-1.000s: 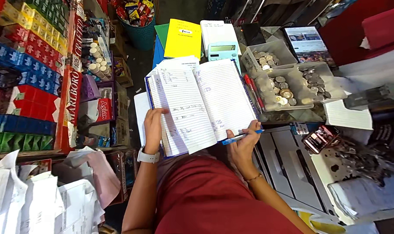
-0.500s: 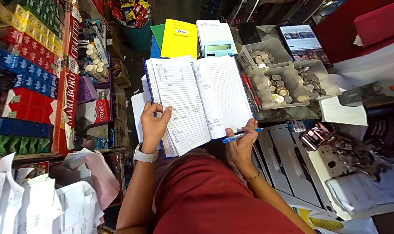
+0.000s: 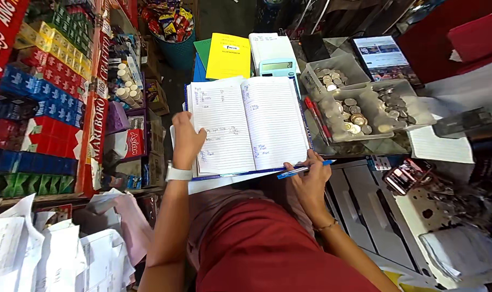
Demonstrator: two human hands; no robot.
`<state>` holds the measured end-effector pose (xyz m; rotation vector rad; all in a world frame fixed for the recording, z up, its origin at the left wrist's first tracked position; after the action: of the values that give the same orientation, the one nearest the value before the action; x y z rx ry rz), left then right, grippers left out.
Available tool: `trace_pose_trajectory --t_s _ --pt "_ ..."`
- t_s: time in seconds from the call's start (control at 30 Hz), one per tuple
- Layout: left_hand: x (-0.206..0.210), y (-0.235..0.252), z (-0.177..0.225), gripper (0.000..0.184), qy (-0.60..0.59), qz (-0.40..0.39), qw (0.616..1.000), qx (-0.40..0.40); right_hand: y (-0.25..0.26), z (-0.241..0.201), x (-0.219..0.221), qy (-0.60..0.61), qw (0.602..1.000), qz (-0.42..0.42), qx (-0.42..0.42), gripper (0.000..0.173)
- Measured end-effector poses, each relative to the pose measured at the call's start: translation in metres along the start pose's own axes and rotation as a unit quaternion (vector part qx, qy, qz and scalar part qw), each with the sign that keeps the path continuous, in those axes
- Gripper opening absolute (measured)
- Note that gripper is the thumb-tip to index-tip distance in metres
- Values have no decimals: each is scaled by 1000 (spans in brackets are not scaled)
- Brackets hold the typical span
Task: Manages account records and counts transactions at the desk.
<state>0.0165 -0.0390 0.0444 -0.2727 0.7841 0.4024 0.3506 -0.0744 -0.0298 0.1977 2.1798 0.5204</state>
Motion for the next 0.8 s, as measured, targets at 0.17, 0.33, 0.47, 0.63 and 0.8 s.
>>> trace_pose_trajectory --t_s 0.17,0.33,0.47,0.63,0.8 --pt "84 -58 64 37 111 -74 949 285 16 -2 -14 47 998 -24 41 51" --pt "153 -94 105 26 101 -226 896 368 33 -1 -28 147 982 -24 119 38" --pt "157 -98 110 29 158 -244 879 378 36 4 -31 226 963 -1 147 28" --pt "160 -103 113 32 218 -222 861 403 38 3 -33 239 961 30 137 33" --pt "160 -103 108 29 129 -193 901 367 39 3 -42 230 965 96 82 28"
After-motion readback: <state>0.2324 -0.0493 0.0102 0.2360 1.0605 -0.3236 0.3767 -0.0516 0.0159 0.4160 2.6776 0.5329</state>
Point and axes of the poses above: each hand's wrist, its own y-axis towards the middle knuckle, its own x-axis out of the palm, z = x × y, the point moved 2 cm from there along y, towards the middle knuckle, and after that the axes turned 7 degrees about -x, right-handed, at the moved point
